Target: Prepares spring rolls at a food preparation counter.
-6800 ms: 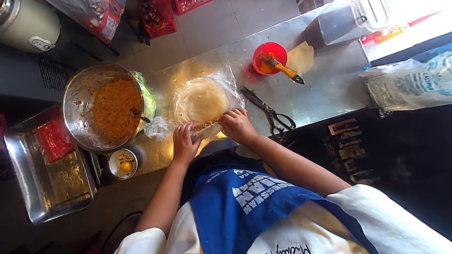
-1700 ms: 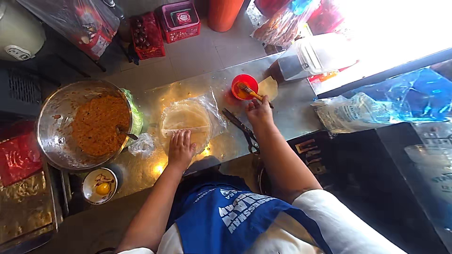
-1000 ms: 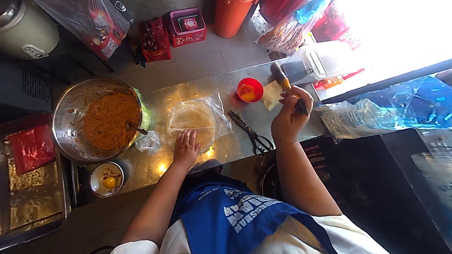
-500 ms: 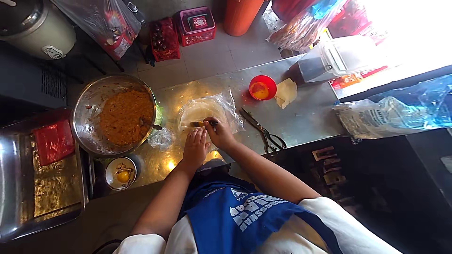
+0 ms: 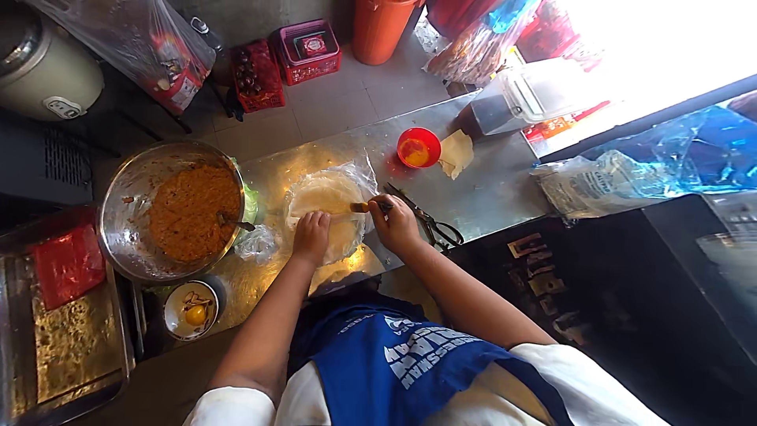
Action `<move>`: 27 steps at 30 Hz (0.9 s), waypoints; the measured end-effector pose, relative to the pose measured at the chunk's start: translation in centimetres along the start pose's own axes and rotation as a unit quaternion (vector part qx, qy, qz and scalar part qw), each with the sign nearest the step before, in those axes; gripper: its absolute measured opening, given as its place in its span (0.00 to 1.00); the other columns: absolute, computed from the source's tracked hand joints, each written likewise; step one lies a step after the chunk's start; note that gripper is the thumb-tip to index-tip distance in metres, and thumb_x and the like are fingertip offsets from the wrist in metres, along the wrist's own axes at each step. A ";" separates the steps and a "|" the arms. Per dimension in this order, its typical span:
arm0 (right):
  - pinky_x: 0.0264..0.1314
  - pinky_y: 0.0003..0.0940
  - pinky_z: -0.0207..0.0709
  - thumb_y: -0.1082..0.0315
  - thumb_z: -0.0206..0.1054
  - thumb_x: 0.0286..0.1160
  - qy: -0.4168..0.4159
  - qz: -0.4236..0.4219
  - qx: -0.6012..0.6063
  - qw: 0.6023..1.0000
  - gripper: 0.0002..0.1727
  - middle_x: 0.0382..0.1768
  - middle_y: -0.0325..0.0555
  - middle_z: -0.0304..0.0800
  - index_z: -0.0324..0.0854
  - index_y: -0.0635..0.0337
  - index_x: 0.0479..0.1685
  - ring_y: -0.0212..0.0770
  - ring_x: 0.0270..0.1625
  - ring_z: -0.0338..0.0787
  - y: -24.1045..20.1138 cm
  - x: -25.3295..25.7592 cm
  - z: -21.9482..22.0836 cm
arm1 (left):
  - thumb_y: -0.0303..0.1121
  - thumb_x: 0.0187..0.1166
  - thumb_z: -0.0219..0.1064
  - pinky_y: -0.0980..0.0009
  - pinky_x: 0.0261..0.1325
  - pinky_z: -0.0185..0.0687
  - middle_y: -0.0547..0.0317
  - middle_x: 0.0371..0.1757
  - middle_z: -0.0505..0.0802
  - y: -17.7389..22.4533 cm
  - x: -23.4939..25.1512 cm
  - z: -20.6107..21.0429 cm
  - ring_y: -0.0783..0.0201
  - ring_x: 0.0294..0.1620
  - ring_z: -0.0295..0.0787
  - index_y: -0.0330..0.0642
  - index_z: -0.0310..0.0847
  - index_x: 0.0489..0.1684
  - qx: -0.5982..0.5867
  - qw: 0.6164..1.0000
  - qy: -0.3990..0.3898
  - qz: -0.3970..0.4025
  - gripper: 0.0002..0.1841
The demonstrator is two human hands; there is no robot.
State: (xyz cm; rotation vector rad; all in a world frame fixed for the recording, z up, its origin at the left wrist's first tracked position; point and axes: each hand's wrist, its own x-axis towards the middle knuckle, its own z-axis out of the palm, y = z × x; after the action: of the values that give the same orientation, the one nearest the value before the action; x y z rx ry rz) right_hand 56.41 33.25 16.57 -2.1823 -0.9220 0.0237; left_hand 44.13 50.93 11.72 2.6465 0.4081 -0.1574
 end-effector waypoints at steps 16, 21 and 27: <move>0.47 0.29 0.85 0.65 0.48 0.93 0.246 0.184 0.317 0.897 0.13 0.32 0.32 0.86 0.78 0.59 0.53 0.28 0.34 0.87 4.9 -1.5 -12.3 | 0.29 0.78 0.58 0.46 0.70 0.74 0.43 0.59 0.90 -0.1 2.8 -0.2 0.42 0.66 0.83 0.40 0.91 0.56 0.081 0.995 0.057 0.018 0.16; 0.46 0.27 0.85 0.66 0.47 0.93 0.275 0.206 0.342 0.874 0.13 0.29 0.32 0.85 0.77 0.60 0.52 0.28 0.32 0.87 7.0 -2.1 -14.2 | 0.27 0.85 0.53 0.51 0.74 0.75 0.43 0.60 0.91 -0.1 2.7 -0.1 0.43 0.68 0.84 0.38 0.88 0.61 0.092 0.994 0.048 0.026 0.18; 0.46 0.25 0.84 0.68 0.46 0.93 0.281 0.213 0.358 0.864 0.12 0.27 0.31 0.85 0.76 0.59 0.50 0.27 0.32 0.87 9.3 -1.7 -16.2 | 0.22 0.85 0.49 0.53 0.80 0.72 0.43 0.67 0.89 1.3 3.1 -1.1 0.46 0.74 0.83 0.38 0.82 0.71 0.100 0.994 0.021 -0.024 0.21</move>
State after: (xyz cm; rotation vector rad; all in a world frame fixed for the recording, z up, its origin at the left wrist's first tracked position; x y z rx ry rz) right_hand 65.48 17.61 21.72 -1.5016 -0.0452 -0.0481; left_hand 47.54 51.09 12.66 2.8426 0.4936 -0.1646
